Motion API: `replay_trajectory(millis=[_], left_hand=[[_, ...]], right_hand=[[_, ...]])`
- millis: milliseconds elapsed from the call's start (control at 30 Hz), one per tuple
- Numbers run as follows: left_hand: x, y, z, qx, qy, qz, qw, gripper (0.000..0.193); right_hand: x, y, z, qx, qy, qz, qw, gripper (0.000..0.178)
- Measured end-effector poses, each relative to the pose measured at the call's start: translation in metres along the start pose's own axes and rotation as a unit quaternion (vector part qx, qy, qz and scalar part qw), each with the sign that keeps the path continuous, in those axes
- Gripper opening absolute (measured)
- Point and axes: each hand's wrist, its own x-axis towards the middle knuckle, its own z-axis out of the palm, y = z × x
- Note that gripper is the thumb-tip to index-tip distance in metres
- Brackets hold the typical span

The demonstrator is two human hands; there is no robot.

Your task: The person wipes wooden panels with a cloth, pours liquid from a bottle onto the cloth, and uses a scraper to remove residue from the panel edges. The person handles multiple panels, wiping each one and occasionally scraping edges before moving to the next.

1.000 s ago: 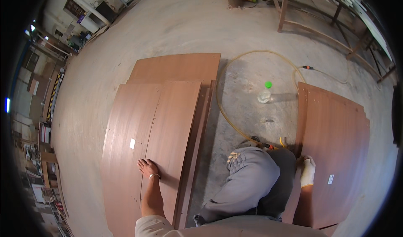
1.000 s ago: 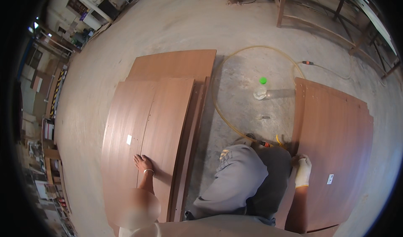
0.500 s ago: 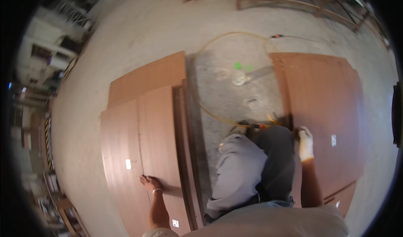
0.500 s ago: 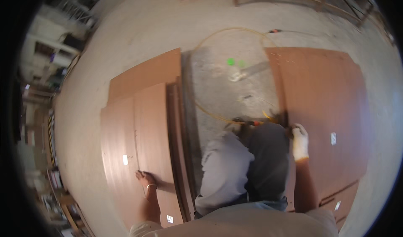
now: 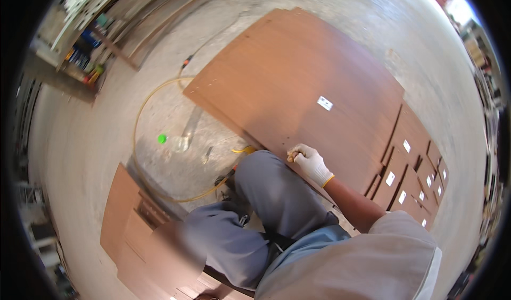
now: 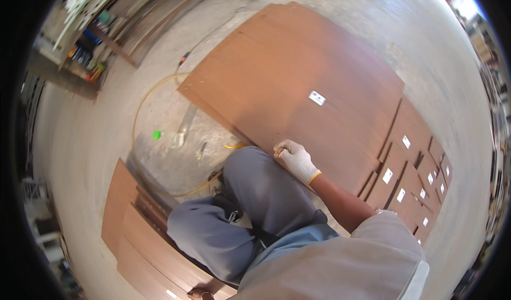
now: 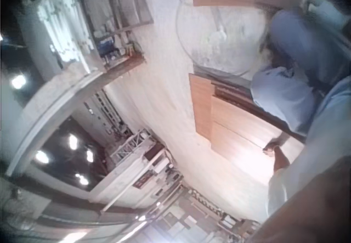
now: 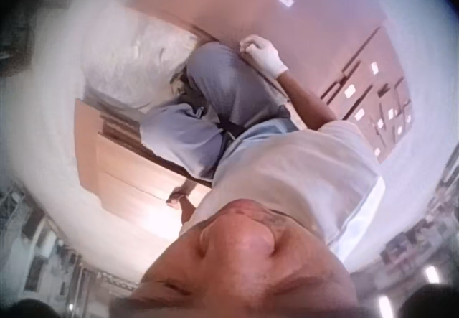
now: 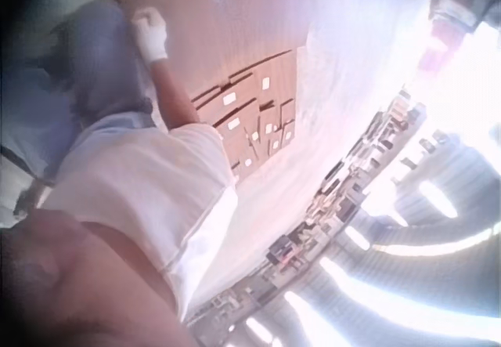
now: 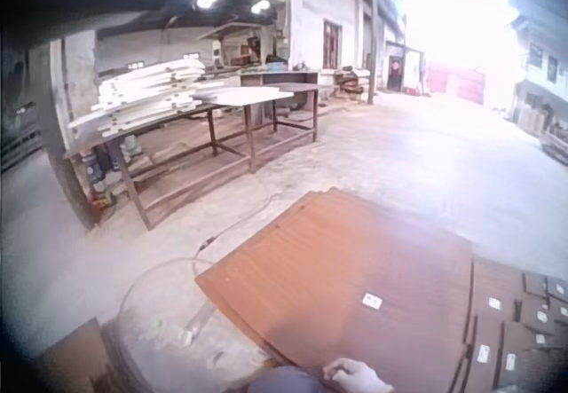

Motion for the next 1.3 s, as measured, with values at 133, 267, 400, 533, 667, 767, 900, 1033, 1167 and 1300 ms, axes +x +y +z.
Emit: replay_trajectory(millis=[133, 267, 400, 533, 667, 767, 900, 1033, 1167, 1300], left_hand=[[-0.024, 0.064, 0.001, -0.012, -0.041, 0.11, 0.993, 0.051], [-0.038, 0.126, -0.008, -0.028, -0.104, 0.228, 0.968, 0.055], [-0.063, 0.177, -0.011, -0.012, -0.168, 0.331, 0.928, 0.059], [-0.074, 0.212, -0.016, 0.001, -0.195, 0.352, 0.915, 0.065], [-0.084, 0.216, -0.011, 0.037, -0.227, 0.38, 0.896, 0.071], [-0.078, 0.221, -0.021, 0.022, -0.242, 0.333, 0.911, 0.075], [-0.053, 0.172, -0.014, 0.112, -0.3, 0.26, 0.911, 0.082], [0.03, 0.129, -0.02, 0.249, -0.351, 0.183, 0.884, 0.089], [-0.029, 0.184, -0.073, 0.131, -0.289, 0.078, 0.945, 0.102], [-0.041, 0.09, -0.053, 0.131, -0.278, -0.009, 0.952, 0.091]], right_hand=[[-0.043, 0.031, -0.04, -0.091, 0.066, 0.044, 0.993, 0.026], [-0.08, 0.044, -0.06, -0.146, 0.148, 0.067, 0.976, 0.033], [-0.141, 0.101, -0.113, -0.188, 0.294, 0.065, 0.935, 0.047], [-0.187, 0.113, -0.158, -0.34, 0.376, 0.089, 0.857, 0.058], [-0.285, 0.093, -0.208, -0.356, 0.374, 0.397, 0.759, 0.072], [-0.282, 0.161, -0.213, -0.426, 0.37, 0.444, 0.696, 0.071], [-0.266, 0.073, -0.205, -0.592, 0.182, 0.331, 0.712, 0.019], [-0.296, 0.174, -0.169, -0.504, 0.389, 0.229, 0.737, 0.009], [-0.251, 0.16, -0.18, -0.5, 0.358, 0.148, 0.775, 0.009], [-0.181, 0.14, -0.193, -0.512, 0.233, 0.023, 0.827, 0.013]])
